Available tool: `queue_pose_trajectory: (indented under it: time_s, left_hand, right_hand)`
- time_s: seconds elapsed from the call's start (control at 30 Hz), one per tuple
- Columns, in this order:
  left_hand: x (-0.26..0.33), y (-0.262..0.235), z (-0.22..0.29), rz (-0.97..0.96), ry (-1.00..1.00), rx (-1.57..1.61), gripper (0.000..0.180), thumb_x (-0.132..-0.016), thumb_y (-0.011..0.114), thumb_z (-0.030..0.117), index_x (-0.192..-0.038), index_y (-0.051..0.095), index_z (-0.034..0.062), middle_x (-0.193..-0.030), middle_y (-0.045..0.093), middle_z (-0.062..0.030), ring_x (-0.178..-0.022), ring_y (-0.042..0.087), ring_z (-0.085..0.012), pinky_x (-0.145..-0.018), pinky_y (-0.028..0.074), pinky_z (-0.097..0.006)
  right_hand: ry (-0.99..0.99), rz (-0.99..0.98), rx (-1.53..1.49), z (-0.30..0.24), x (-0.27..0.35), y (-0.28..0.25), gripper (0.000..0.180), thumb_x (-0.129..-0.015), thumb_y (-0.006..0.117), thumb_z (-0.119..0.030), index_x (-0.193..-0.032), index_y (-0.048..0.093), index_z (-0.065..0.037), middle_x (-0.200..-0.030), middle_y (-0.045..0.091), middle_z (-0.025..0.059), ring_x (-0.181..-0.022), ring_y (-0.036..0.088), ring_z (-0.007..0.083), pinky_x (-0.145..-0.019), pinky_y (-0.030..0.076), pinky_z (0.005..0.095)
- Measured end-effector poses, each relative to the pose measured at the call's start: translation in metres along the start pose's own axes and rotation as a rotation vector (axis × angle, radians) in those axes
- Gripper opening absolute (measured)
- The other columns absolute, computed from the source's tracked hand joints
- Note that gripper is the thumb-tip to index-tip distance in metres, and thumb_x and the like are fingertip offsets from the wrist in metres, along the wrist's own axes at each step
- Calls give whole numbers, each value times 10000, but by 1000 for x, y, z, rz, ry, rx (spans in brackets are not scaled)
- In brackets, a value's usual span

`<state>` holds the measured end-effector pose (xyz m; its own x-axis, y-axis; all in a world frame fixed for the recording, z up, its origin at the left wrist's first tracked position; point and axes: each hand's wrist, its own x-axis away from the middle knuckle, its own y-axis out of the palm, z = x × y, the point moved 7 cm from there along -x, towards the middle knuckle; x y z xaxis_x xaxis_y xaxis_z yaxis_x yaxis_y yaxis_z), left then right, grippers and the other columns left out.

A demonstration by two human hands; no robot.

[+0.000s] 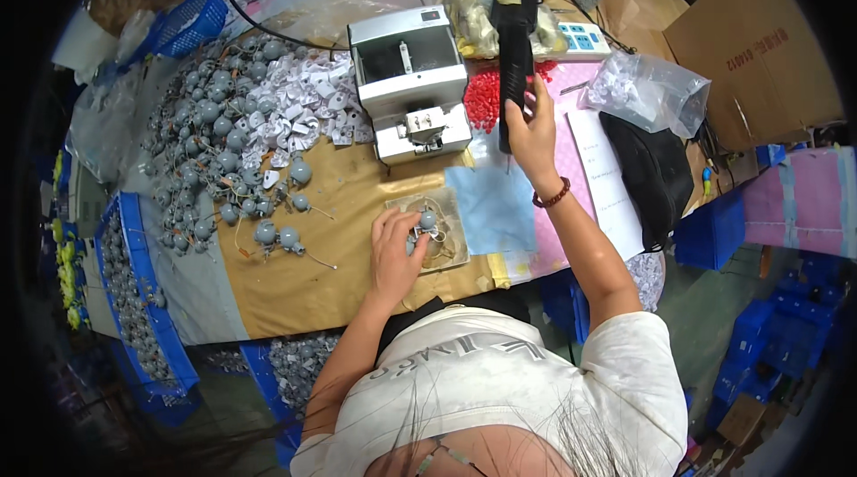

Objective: Assembling small toy components using hands and an electric screwdriver at a factory workbench.

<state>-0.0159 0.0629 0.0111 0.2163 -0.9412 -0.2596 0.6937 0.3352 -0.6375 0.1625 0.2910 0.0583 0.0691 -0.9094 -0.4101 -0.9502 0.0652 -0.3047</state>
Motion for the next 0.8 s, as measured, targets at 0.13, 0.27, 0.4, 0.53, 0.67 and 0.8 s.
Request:
queue_pose_trajectory:
  time_s: [0.13, 0.27, 0.4, 0.53, 0.67, 0.8]
  left_hand:
    - [8, 4, -2, 39, 36, 5, 363, -806, 745, 48, -1143, 609, 50, -1146, 659, -126, -1155, 566, -367, -998, 449, -455]
    - [5, 4, 2, 39, 38, 5, 356, -784, 757, 17, -1111, 616, 27, -1115, 665, -148, -1133, 583, -379, -983, 459, -458]
    - [1, 4, 2, 27, 30, -8, 355, -777, 762, 16, -1102, 619, 22, -1106, 664, -156, -1131, 588, -378, -976, 465, -458]
    - [2, 5, 2, 21, 29, -16, 357, -773, 764, 19, -1099, 620, 22, -1100, 664, -154, -1127, 593, -375, -973, 467, -455]
    - [0, 4, 6, 21, 40, -13, 346, -775, 759, 13, -1092, 619, 22, -1092, 664, -155, -1125, 595, -373, -973, 468, -452]
    - [1, 4, 6, 11, 62, -22, 334, -779, 752, 8, -1084, 617, 21, -1084, 663, -162, -1125, 593, -377, -971, 468, -454]
  right_hand:
    - [-147, -292, 56, -39, 50, 10, 271, -892, 678, -3, -1162, 654, -14, -1067, 663, 96, -970, 635, 216, -860, 504, 314]
    - [11, -710, -99, -33, 115, 59, 175, -874, 731, -79, -1033, 701, -11, -985, 681, 110, -872, 641, 230, -797, 515, 322]
    - [22, -687, -80, -27, 121, 74, 81, -929, 667, -70, -957, 664, 6, -866, 689, 117, -792, 652, 225, -727, 517, 323]
    - [222, -591, -109, -12, 133, 83, 110, -1000, 591, -91, -958, 586, 10, -795, 691, 123, -699, 667, 184, -644, 511, 306]
    - [231, -511, -111, -7, 136, 90, 125, -1024, 564, -111, -971, 555, 1, -760, 676, 106, -668, 661, 146, -607, 500, 287]
    - [341, -438, -126, 2, 135, 95, 136, -1034, 554, -121, -975, 550, 0, -711, 625, 62, -674, 654, 116, -598, 492, 271]
